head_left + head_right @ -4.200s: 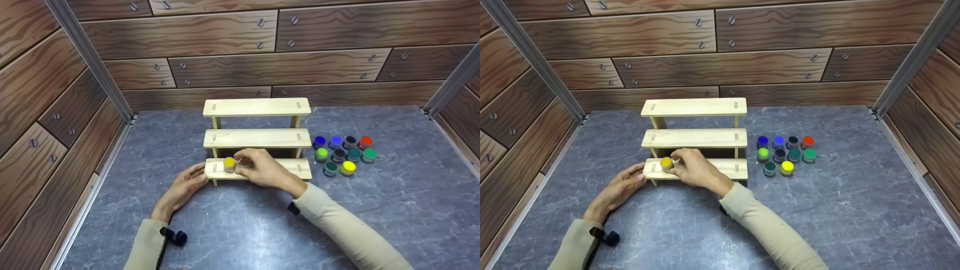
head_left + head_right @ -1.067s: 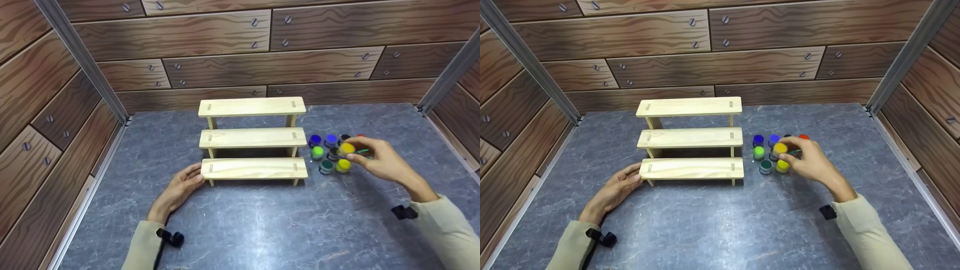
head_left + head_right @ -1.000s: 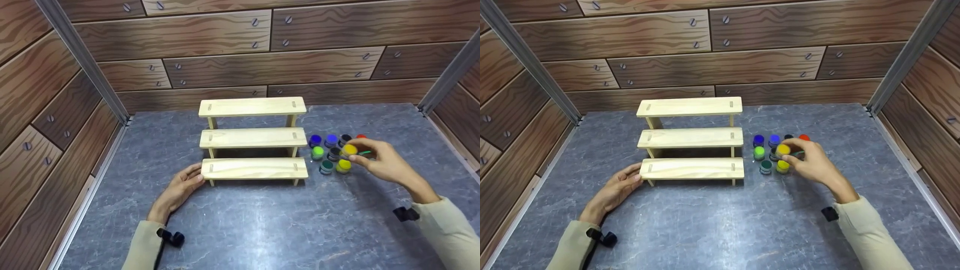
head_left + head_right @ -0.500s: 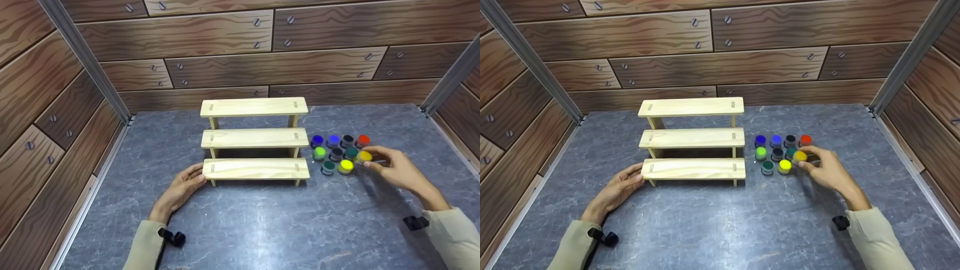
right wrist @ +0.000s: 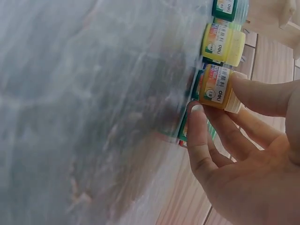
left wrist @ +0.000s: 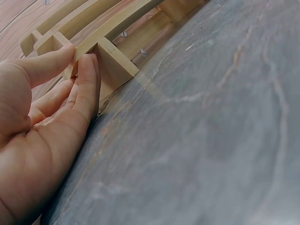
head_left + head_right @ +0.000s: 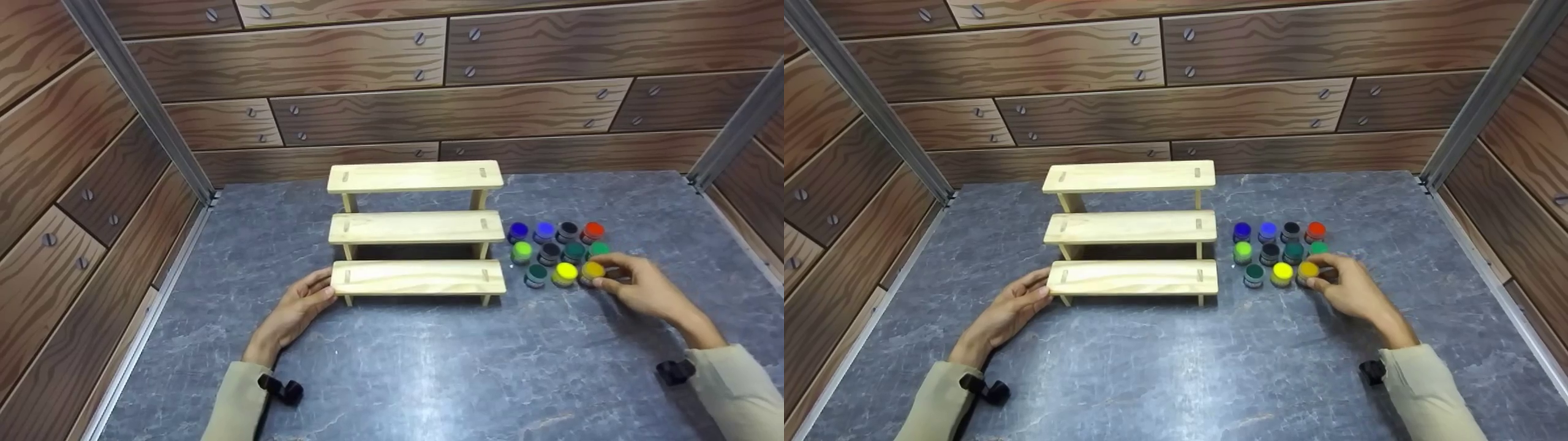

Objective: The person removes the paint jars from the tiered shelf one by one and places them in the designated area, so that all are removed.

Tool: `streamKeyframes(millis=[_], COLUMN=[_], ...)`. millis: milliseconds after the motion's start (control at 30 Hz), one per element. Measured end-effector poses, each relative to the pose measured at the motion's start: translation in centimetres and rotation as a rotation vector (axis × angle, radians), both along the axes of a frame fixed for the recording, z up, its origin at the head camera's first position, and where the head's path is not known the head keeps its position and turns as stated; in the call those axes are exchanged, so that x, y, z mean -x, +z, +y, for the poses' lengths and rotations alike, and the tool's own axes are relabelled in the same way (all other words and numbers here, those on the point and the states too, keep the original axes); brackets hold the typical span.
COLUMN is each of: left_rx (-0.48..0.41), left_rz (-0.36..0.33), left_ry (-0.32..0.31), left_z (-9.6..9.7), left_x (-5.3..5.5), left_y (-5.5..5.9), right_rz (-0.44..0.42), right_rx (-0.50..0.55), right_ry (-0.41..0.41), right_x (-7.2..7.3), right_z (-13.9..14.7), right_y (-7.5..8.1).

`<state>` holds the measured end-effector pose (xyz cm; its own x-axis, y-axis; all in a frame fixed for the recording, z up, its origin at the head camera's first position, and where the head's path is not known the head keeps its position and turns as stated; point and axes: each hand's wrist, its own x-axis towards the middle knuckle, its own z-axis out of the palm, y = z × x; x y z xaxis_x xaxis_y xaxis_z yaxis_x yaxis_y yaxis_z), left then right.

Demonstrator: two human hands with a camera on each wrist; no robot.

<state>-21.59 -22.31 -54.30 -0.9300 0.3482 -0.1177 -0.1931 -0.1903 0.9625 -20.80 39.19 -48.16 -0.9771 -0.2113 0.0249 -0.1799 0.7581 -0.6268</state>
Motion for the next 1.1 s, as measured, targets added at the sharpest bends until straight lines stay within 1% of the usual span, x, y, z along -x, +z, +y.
streamKeyframes(millis=[200,400,533,700,833,933,1033,1100], left_rx=[-0.009,-0.011,-0.018,-0.022,-0.026,-0.015,0.033,0.095], left_rz=[0.003,0.005,0.002,0.0,-0.006,0.0,0.015,0.033], left_ry=[-0.004,-0.007,0.005,0.011,0.008,-0.013,-0.041,-0.052], left_z=[0.0,-0.1,0.0,0.0,0.0,-0.1,-0.5,-0.9], left_x=[0.0,0.0,0.0,0.1,0.2,0.3,0.3,0.4], left_y=[0.0,0.0,0.0,0.1,0.4,0.7,1.4,2.0], right_rz=[-0.043,-0.04,-0.045,-0.058,-0.058,-0.046,-0.033,-0.027], right_rx=[-0.021,-0.038,-0.042,-0.048,-0.046,-0.047,-0.056,-0.053], right_ry=[0.002,0.012,0.011,0.005,0.008,0.01,0.011,0.014], right_x=[0.0,0.1,0.2,0.4,0.4,0.3,0.3,0.4], right_z=[0.0,0.1,0.1,0.0,-0.2,-0.2,-0.2,-0.2], right_y=[0.1,-0.1,-0.2,0.0,0.6,1.2,2.1,2.9])
